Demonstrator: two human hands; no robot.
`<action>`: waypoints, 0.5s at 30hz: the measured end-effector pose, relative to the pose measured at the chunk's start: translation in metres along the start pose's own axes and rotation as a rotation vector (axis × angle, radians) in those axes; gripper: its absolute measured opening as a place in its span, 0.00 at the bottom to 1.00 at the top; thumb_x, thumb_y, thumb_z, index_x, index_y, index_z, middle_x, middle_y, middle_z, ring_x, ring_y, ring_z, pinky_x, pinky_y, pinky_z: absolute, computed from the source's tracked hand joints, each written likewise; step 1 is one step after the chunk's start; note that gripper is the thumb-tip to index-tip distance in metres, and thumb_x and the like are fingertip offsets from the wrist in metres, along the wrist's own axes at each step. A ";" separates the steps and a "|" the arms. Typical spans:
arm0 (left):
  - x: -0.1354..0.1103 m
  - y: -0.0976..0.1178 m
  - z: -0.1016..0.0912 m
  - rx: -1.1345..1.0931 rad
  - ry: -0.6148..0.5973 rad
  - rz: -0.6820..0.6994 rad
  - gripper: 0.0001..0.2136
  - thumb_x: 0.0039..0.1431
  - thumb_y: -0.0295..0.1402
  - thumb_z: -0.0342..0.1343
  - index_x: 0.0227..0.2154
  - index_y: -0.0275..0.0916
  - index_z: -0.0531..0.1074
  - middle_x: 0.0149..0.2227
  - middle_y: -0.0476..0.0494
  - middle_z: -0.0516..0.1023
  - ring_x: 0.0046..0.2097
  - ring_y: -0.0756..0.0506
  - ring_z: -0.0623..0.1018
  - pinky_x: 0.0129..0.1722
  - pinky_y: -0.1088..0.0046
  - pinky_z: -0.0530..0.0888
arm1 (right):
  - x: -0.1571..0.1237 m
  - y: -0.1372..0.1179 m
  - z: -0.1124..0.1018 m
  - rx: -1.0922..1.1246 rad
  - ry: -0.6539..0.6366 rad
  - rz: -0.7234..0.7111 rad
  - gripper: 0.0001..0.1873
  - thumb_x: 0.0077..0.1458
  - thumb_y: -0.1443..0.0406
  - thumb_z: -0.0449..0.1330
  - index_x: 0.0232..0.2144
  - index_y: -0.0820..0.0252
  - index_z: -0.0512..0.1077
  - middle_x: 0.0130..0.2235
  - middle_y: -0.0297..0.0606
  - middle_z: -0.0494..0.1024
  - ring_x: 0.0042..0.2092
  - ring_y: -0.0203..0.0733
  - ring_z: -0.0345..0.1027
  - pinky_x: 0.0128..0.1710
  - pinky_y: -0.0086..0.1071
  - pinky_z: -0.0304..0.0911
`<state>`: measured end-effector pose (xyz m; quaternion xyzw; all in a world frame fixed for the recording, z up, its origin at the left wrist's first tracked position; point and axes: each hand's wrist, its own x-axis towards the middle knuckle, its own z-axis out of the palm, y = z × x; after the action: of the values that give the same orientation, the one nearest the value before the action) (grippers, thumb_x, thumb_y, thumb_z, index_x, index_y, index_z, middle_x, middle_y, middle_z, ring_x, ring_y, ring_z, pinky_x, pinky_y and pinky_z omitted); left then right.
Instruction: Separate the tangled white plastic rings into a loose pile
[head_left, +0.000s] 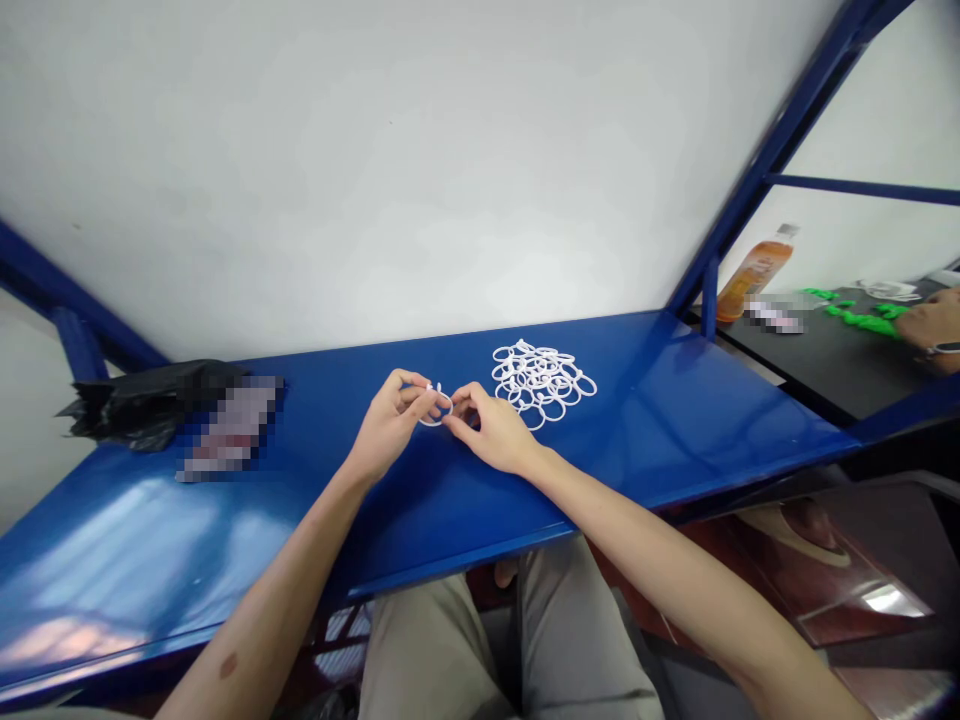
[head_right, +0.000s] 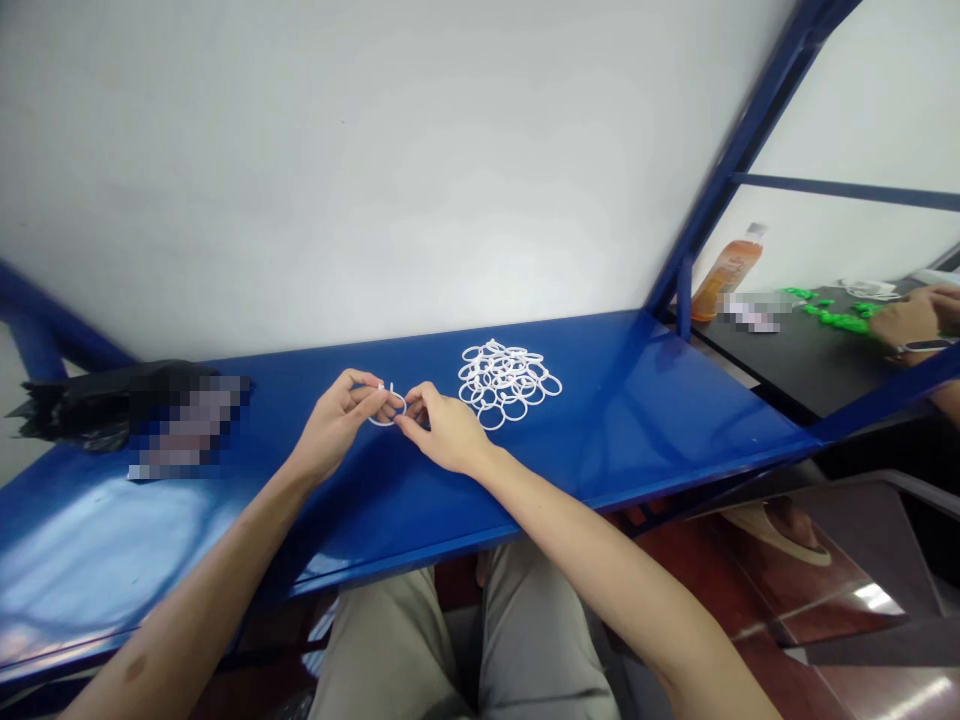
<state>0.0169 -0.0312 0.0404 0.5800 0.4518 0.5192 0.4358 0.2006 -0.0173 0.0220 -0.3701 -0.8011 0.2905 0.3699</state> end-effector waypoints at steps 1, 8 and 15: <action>0.000 0.000 0.000 0.004 -0.007 -0.007 0.18 0.57 0.47 0.63 0.38 0.40 0.64 0.33 0.46 0.81 0.33 0.48 0.79 0.36 0.69 0.74 | 0.000 0.000 0.000 0.001 0.009 0.003 0.10 0.63 0.62 0.59 0.46 0.55 0.64 0.38 0.35 0.81 0.38 0.40 0.77 0.39 0.34 0.68; 0.000 -0.001 0.000 0.134 -0.031 -0.032 0.19 0.53 0.48 0.66 0.36 0.39 0.68 0.33 0.46 0.80 0.35 0.46 0.80 0.34 0.71 0.74 | 0.001 0.003 -0.002 -0.055 0.053 -0.028 0.03 0.66 0.66 0.55 0.42 0.55 0.67 0.36 0.34 0.81 0.36 0.39 0.75 0.36 0.31 0.64; 0.001 -0.005 -0.004 0.279 -0.060 -0.027 0.19 0.55 0.49 0.63 0.42 0.41 0.72 0.37 0.44 0.84 0.37 0.44 0.83 0.38 0.69 0.76 | 0.001 0.009 -0.003 -0.195 0.075 -0.099 0.03 0.67 0.66 0.54 0.40 0.56 0.69 0.36 0.35 0.79 0.36 0.40 0.73 0.37 0.31 0.62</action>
<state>0.0125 -0.0292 0.0362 0.6440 0.5143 0.4276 0.3713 0.2058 -0.0113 0.0172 -0.3749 -0.8285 0.1784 0.3757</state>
